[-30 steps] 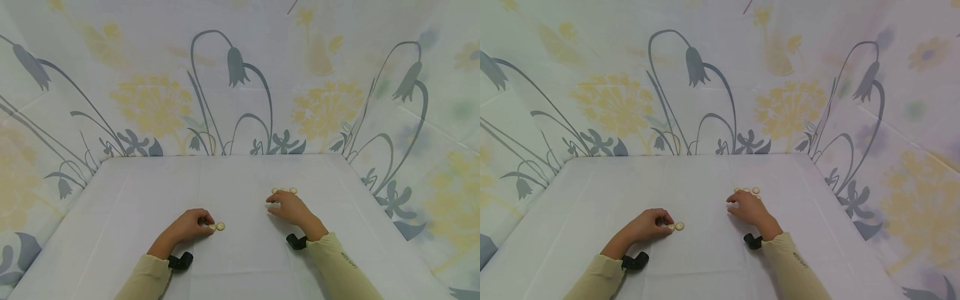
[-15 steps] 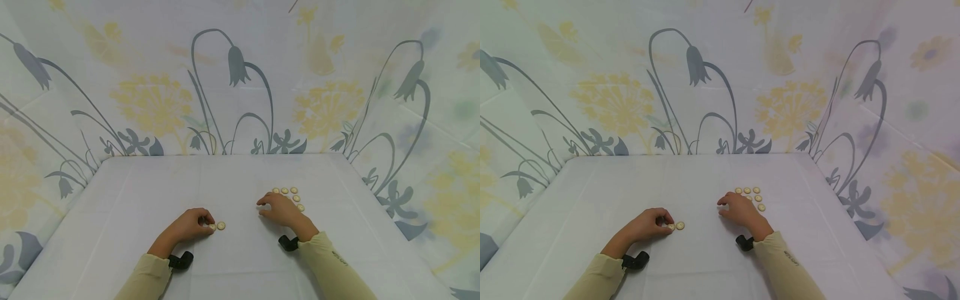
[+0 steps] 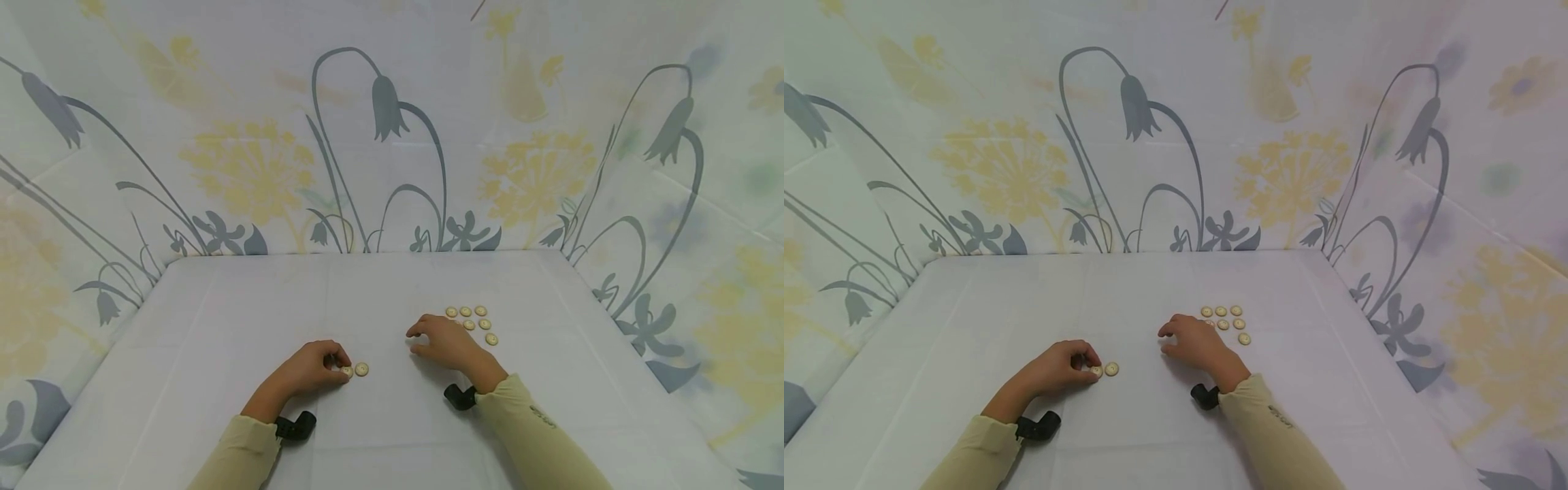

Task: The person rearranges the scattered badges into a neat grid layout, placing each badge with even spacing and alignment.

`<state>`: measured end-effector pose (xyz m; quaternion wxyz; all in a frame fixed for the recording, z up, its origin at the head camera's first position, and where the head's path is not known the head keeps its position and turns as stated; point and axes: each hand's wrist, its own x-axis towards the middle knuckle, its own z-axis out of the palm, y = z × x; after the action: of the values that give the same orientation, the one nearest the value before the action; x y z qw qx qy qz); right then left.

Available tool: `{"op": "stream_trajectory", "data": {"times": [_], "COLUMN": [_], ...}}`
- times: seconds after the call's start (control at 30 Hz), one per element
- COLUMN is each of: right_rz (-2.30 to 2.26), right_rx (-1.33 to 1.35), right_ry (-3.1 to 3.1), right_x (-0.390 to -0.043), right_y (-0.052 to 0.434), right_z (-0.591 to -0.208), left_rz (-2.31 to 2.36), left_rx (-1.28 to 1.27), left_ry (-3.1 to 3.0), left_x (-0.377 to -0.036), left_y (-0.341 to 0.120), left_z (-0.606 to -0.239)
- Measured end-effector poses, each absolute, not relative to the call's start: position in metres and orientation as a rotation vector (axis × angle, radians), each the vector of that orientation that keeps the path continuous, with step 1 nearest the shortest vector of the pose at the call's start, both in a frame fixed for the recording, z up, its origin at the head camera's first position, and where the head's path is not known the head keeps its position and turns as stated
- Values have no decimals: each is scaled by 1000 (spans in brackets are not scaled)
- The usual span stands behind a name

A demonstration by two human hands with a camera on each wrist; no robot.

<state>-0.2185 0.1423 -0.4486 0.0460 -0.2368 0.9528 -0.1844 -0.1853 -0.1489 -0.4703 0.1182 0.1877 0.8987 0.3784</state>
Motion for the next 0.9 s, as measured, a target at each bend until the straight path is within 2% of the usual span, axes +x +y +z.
{"op": "stream_trajectory", "data": {"times": [0.9], "right_rz": [-527], "right_rx": [-835], "right_ry": [2825], "right_x": [-214], "right_y": [104], "right_z": [-442], "left_rz": [1109], "left_rx": [541], "left_ry": [2622], "left_x": [-187], "left_y": [-150], "left_z": [-472]}}
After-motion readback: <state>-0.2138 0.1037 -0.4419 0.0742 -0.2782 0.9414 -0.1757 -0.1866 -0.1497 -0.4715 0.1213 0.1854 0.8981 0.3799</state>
